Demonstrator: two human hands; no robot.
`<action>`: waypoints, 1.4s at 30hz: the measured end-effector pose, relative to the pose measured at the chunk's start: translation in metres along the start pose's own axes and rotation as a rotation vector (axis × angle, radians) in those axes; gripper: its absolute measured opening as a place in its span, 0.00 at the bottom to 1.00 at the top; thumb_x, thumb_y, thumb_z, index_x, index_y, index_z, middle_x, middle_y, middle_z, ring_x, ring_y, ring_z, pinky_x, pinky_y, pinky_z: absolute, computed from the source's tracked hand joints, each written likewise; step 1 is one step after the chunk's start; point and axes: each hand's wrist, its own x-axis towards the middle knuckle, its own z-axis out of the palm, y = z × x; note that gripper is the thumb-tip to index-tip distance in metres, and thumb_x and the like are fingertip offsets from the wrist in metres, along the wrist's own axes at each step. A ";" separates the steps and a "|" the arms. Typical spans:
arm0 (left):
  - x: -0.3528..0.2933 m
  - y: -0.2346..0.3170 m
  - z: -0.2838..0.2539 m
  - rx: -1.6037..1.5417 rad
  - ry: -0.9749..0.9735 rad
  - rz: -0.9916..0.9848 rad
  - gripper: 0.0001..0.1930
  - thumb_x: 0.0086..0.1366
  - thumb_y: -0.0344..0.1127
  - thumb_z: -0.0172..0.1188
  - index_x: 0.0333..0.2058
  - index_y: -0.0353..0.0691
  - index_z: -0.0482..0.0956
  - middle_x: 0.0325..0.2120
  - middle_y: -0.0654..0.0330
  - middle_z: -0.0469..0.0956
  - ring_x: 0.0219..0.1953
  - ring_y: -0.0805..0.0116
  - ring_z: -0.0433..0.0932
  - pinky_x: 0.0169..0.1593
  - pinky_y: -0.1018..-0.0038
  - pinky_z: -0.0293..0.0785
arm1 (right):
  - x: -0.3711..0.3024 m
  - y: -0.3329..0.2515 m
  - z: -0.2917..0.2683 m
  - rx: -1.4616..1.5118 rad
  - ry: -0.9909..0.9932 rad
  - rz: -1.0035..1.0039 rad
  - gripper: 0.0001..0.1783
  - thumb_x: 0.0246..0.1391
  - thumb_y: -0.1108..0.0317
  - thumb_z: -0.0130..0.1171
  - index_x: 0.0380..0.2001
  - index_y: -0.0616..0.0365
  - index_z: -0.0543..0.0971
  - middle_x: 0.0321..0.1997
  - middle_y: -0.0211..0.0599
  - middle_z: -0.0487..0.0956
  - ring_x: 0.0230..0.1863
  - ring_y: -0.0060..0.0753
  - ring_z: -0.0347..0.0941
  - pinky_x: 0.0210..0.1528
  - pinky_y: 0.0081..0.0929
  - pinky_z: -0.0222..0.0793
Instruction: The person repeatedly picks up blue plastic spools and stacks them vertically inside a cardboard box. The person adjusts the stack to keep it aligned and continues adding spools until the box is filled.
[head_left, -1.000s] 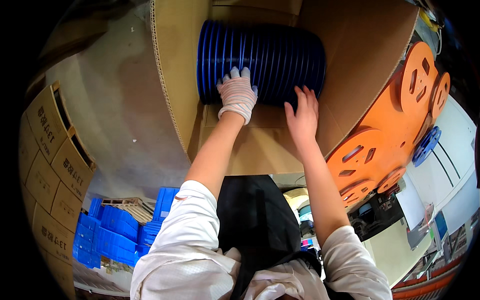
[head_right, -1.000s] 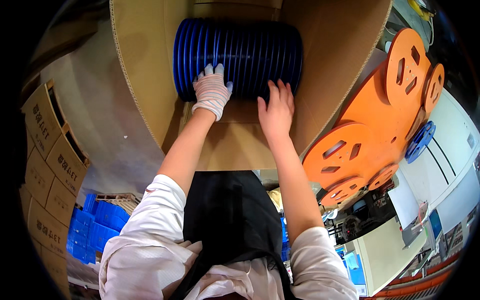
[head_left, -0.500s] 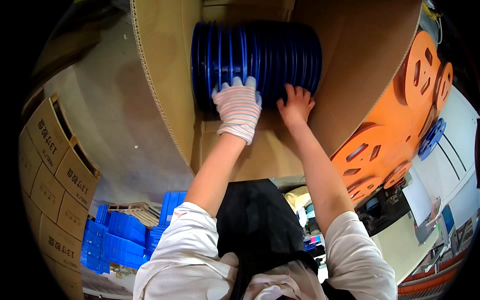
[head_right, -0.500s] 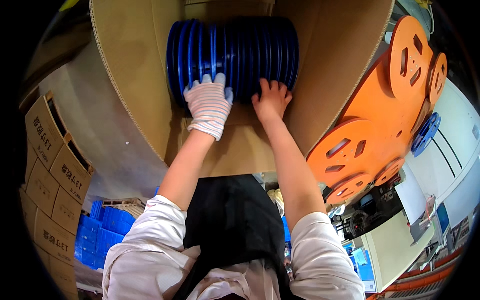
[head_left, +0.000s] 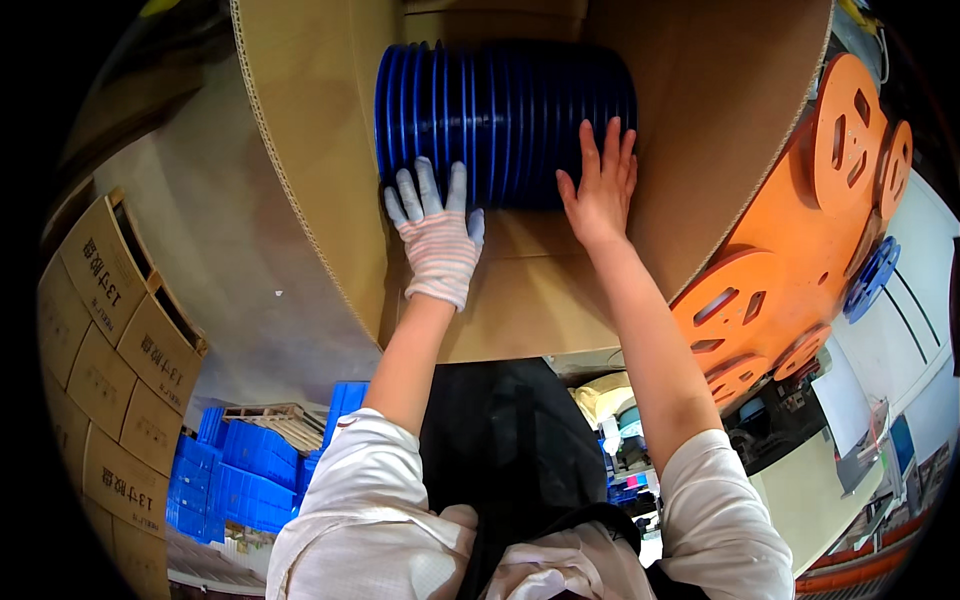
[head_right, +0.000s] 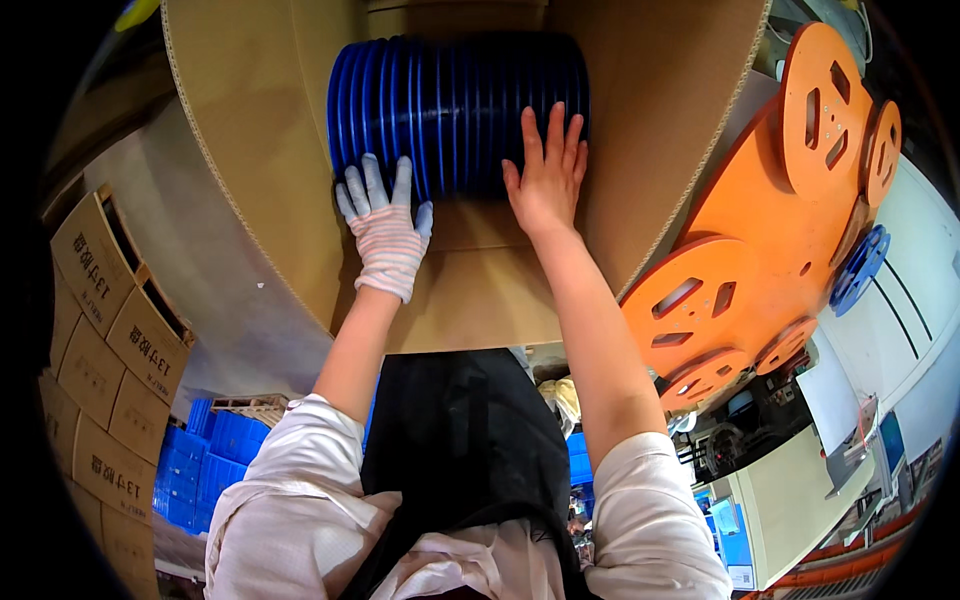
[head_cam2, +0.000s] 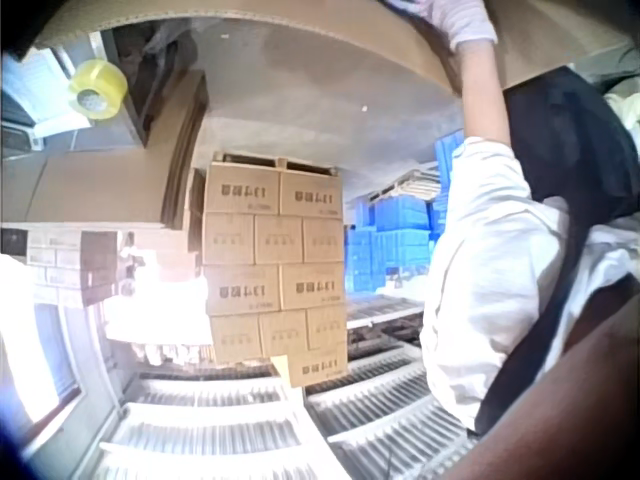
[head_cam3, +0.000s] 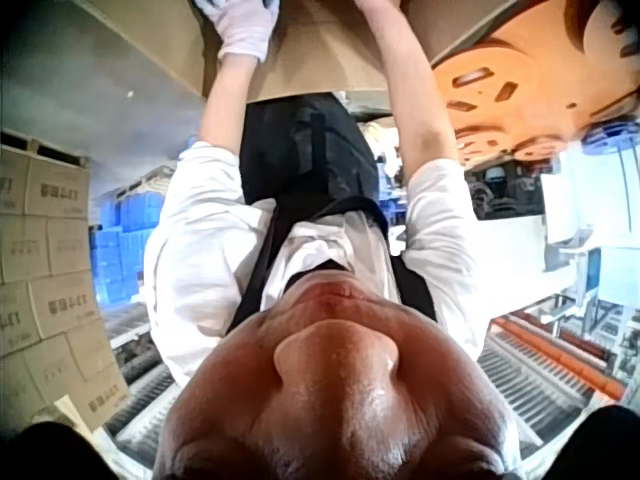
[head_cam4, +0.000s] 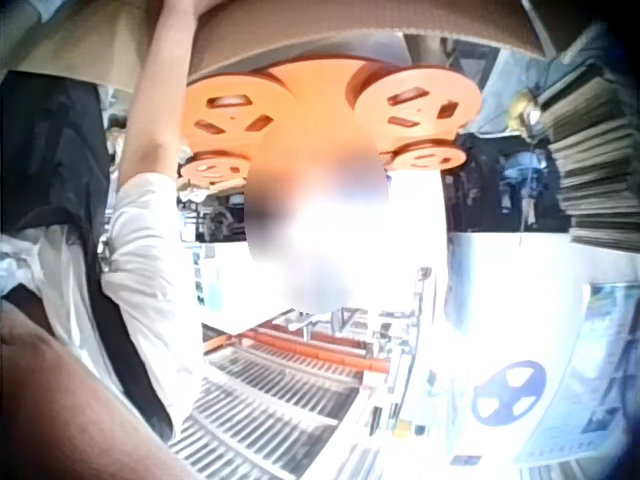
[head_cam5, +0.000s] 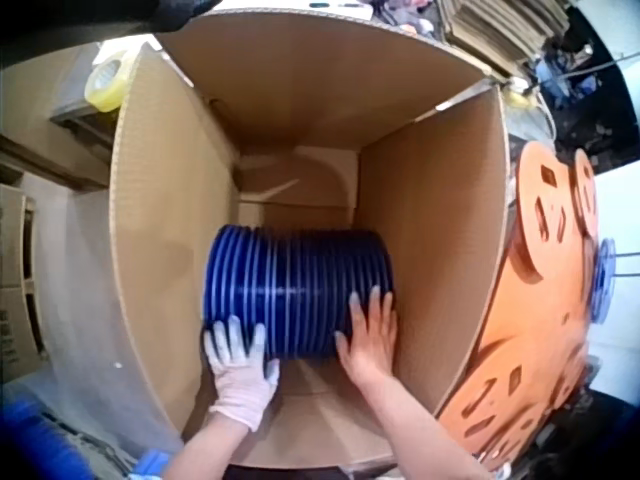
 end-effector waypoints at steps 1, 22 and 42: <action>0.003 -0.001 0.008 -0.011 -0.018 0.001 0.39 0.57 0.53 0.62 0.67 0.52 0.62 0.69 0.40 0.50 0.70 0.35 0.47 0.71 0.43 0.37 | 0.000 0.009 0.011 -0.026 -0.110 0.059 0.44 0.60 0.55 0.58 0.73 0.37 0.48 0.79 0.44 0.36 0.78 0.56 0.27 0.76 0.54 0.31; -0.141 -0.010 -0.052 -0.198 0.022 0.095 0.34 0.57 0.46 0.63 0.62 0.45 0.68 0.67 0.43 0.55 0.69 0.36 0.49 0.70 0.42 0.42 | -0.051 -0.037 -0.001 0.190 -0.043 -0.150 0.31 0.52 0.71 0.63 0.60 0.50 0.71 0.69 0.42 0.64 0.72 0.48 0.56 0.68 0.48 0.56; -0.092 -0.094 -0.036 -0.564 0.544 0.004 0.37 0.57 0.18 0.57 0.66 0.48 0.61 0.59 0.39 0.69 0.36 0.43 0.81 0.34 0.62 0.79 | 0.083 -0.140 0.041 -0.241 -0.489 0.145 0.24 0.53 0.67 0.62 0.49 0.61 0.65 0.40 0.50 0.82 0.41 0.50 0.83 0.38 0.41 0.80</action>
